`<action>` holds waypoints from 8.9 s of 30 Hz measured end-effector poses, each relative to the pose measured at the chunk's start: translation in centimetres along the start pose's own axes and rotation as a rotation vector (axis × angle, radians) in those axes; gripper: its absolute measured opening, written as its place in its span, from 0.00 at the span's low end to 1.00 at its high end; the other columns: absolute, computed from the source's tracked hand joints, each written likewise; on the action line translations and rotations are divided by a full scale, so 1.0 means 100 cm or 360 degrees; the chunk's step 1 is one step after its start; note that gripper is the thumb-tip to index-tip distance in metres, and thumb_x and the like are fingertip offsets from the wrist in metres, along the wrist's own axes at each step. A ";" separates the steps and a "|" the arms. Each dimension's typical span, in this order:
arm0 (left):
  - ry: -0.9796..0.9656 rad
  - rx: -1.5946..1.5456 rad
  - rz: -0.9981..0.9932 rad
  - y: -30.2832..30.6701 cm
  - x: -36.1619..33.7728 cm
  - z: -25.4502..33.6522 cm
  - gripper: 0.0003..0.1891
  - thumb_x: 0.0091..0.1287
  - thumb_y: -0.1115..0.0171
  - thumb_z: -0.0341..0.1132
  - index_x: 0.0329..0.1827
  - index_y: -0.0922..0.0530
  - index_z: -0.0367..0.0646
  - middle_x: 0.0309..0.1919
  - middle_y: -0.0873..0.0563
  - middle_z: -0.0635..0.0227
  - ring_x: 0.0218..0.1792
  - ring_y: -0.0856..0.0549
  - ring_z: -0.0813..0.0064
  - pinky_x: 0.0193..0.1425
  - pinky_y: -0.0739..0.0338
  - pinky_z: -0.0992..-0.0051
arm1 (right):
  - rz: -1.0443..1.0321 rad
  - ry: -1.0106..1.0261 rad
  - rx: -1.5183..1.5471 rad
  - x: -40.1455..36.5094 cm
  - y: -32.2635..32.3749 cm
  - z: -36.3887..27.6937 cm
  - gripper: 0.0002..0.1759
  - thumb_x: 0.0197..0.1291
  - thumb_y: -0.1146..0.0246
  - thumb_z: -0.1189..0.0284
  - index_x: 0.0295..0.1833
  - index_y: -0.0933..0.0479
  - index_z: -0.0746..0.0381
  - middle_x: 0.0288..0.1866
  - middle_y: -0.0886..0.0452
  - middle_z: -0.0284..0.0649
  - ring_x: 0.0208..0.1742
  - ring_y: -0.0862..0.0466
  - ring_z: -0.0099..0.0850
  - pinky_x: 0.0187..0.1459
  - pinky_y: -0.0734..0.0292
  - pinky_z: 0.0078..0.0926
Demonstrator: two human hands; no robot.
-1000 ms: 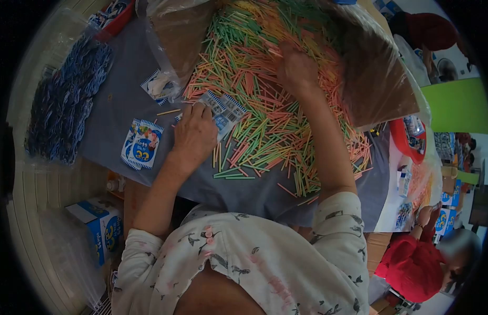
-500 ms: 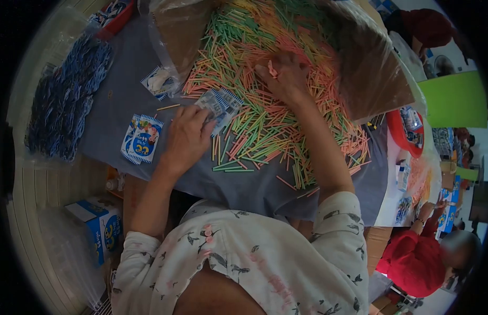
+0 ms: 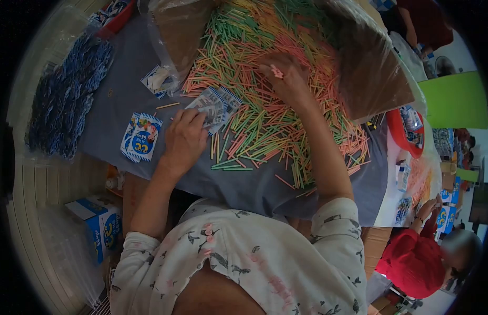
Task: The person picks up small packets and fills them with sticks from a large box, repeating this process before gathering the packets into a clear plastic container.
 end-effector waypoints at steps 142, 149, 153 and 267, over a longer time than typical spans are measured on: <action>-0.0017 -0.0065 0.0044 0.001 0.002 -0.006 0.04 0.53 0.35 0.26 0.32 0.18 0.39 0.31 0.22 0.65 0.40 0.21 0.60 0.42 0.22 0.63 | 0.0525 -0.0513 0.0298 -0.004 0.027 0.015 0.08 0.72 0.45 0.72 0.41 0.22 0.63 0.38 0.19 0.39 0.35 0.18 0.34 0.40 0.25 0.37; 0.0005 -0.0161 0.0087 0.002 0.010 -0.016 0.06 0.52 0.33 0.25 0.33 0.17 0.39 0.31 0.22 0.65 0.40 0.20 0.60 0.41 0.23 0.61 | 0.0835 -0.0321 0.1853 0.008 0.020 0.022 0.06 0.74 0.49 0.73 0.46 0.31 0.65 0.39 0.21 0.43 0.46 0.15 0.41 0.45 0.17 0.40; -0.0024 -0.0010 -0.0030 -0.011 0.002 -0.013 0.08 0.52 0.32 0.27 0.36 0.17 0.38 0.33 0.20 0.64 0.40 0.20 0.60 0.41 0.23 0.62 | 0.0856 -0.0310 0.2355 0.015 0.016 0.045 0.04 0.72 0.48 0.74 0.42 0.33 0.63 0.33 0.24 0.41 0.34 0.19 0.41 0.42 0.19 0.42; 0.0115 0.0009 -0.0540 -0.018 0.024 0.010 0.13 0.58 0.33 0.31 0.45 0.20 0.36 0.46 0.23 0.55 0.51 0.24 0.52 0.53 0.25 0.58 | -0.0060 0.0348 -0.2097 0.040 -0.023 -0.013 0.22 0.57 0.33 0.57 0.55 0.18 0.55 0.58 0.22 0.42 0.60 0.25 0.44 0.55 0.32 0.62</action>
Point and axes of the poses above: each hand's wrist, its own x-axis towards the middle knuckle, its own y-axis out of the back of the hand, z = x × y, the point moved 6 cm from there along x, towards the middle knuckle
